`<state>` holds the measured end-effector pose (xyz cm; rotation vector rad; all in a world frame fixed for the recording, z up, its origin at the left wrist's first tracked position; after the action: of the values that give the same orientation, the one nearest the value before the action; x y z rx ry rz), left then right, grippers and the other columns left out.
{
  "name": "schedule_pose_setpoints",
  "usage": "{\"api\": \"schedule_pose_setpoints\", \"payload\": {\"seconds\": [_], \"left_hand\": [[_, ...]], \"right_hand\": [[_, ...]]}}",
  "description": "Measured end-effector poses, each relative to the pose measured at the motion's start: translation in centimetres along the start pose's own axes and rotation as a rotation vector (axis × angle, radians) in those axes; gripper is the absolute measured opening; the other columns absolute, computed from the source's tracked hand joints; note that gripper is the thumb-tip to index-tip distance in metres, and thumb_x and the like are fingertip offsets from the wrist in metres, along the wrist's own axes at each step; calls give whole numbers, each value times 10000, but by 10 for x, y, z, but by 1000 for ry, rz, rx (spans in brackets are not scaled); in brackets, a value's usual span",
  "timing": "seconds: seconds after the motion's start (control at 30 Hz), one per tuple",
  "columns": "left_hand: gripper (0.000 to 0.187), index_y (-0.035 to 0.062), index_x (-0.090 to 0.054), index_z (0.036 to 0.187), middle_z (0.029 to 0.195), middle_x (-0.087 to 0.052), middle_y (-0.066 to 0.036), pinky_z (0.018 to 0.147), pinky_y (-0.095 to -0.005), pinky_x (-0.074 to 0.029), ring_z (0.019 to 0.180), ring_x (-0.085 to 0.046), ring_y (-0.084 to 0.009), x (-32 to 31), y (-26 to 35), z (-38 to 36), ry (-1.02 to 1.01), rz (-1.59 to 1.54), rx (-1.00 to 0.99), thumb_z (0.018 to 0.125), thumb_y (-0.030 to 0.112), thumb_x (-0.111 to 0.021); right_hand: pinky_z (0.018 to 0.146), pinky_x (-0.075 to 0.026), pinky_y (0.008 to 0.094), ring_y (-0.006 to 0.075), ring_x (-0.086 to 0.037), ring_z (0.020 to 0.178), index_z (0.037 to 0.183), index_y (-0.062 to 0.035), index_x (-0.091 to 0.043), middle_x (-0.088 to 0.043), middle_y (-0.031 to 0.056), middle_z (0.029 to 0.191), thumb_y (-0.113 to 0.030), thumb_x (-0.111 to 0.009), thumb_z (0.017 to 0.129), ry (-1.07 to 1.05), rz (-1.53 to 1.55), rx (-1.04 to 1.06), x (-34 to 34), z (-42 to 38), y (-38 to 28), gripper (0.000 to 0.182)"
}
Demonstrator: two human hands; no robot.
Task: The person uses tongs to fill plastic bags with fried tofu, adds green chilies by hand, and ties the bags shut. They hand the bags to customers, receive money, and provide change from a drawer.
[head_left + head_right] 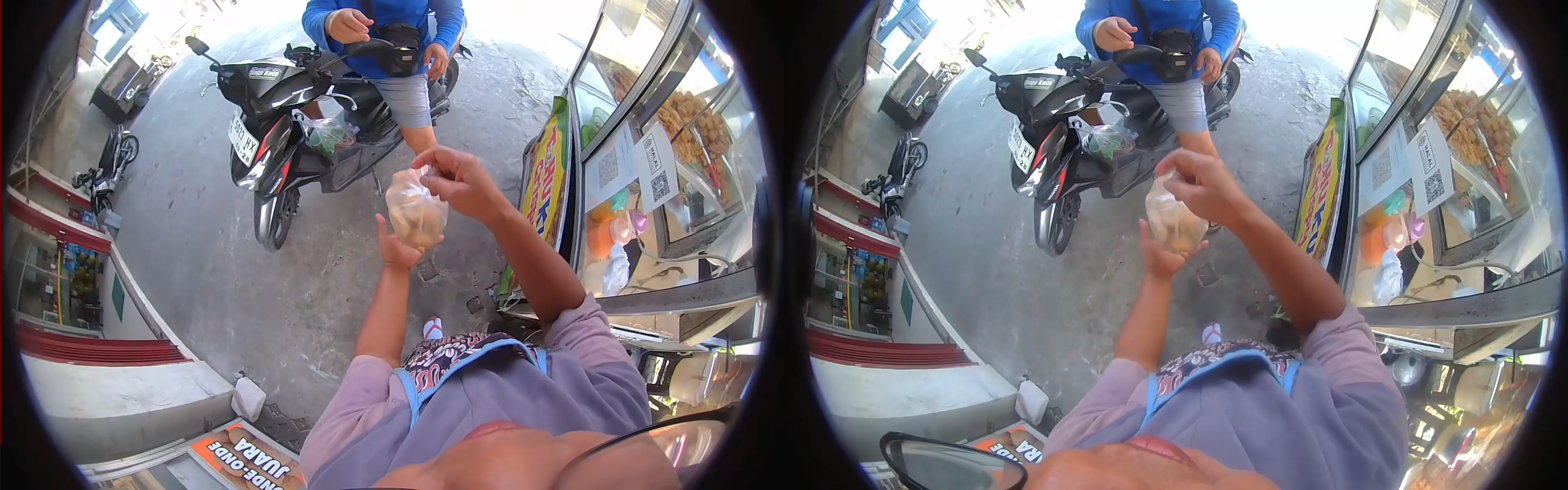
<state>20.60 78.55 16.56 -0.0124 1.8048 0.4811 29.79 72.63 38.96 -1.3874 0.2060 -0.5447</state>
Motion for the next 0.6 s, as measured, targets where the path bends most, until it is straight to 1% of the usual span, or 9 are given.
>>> {"api": "schedule_pose_setpoints", "payload": {"seconds": [0.13,0.2,0.27,0.43,0.47,0.5,0.53,0.57,0.6], "left_hand": [[845,221,-315,1438,1429,-391,-113,971,-637,-370,1285,-388,-413,-42,23,81,-296,-218,21,793,761,-399],[819,211,-314,1439,1432,-382,-121,979,-626,-372,1307,-369,-387,-55,38,108,-342,-179,0,807,721,-419],[804,208,-338,1427,1429,-387,-118,974,-624,-379,1292,-388,-393,-61,50,132,-309,-215,-13,806,711,-429],[794,218,-349,1422,1427,-390,-134,941,-655,-381,1248,-407,-460,-75,71,171,-274,-296,-31,822,739,-359],[785,218,-346,1424,1428,-391,-127,946,-657,-375,1255,-402,-453,-77,77,176,-271,-285,-55,830,730,-353],[775,217,-344,1427,1430,-391,-119,951,-659,-368,1262,-396,-446,-80,80,182,-270,-272,-59,838,721,-346],[743,219,-339,1432,1441,-383,-103,958,-665,-358,1285,-379,-431,-88,87,179,-190,-106,-149,857,689,-345],[700,213,-371,1416,1434,-399,-96,937,-665,-379,1288,-387,-420,-87,91,192,-329,-187,-113,869,650,-368],[654,188,-432,1379,1391,-460,-92,933,-622,-417,1258,-445,-378,-94,91,192,-273,-160,-136,874,602,-410]], "right_hand": [[579,-431,208,40,-530,638,965,-24,-648,-561,-36,703,-29,-614,803,12,-250,52,11,90,-9,166],[583,-435,212,47,-536,639,961,-25,-652,-562,-34,696,-26,-612,793,46,-318,106,27,128,-12,173],[593,-450,240,62,-540,636,958,-33,-666,-547,-40,676,-40,-622,784,104,-391,155,44,160,-11,179],[654,-495,277,158,-653,730,918,-102,-705,-686,53,790,-123,-654,767,321,-705,176,62,195,-30,161],[678,-512,289,199,-683,782,932,-135,-711,-709,86,887,-200,-672,772,308,-705,171,61,203,-29,177],[646,-529,326,240,-685,763,937,-84,-709,-706,125,875,-249,-644,804,194,-864,158,47,195,-57,222],[611,-522,335,243,-679,714,855,-86,-696,-691,124,809,-259,-633,788,255,-809,192,56,205,-45,196],[575,-515,343,245,-673,665,773,-88,-682,-677,123,743,-270,-622,771,326,-720,262,55,211,-42,191],[540,-508,352,247,-667,616,691,-90,-669,-662,123,677,-280,-610,754,376,-667,317,54,214,-42,208]]}}
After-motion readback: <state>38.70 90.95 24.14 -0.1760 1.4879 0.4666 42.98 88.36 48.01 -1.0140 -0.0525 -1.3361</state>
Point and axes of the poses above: each hand's wrist, its own z-axis towards the middle knuckle, its own x-axis out of the back of the hand, y = z × x, the point moved 8 cm from there along z, towards the middle knuckle
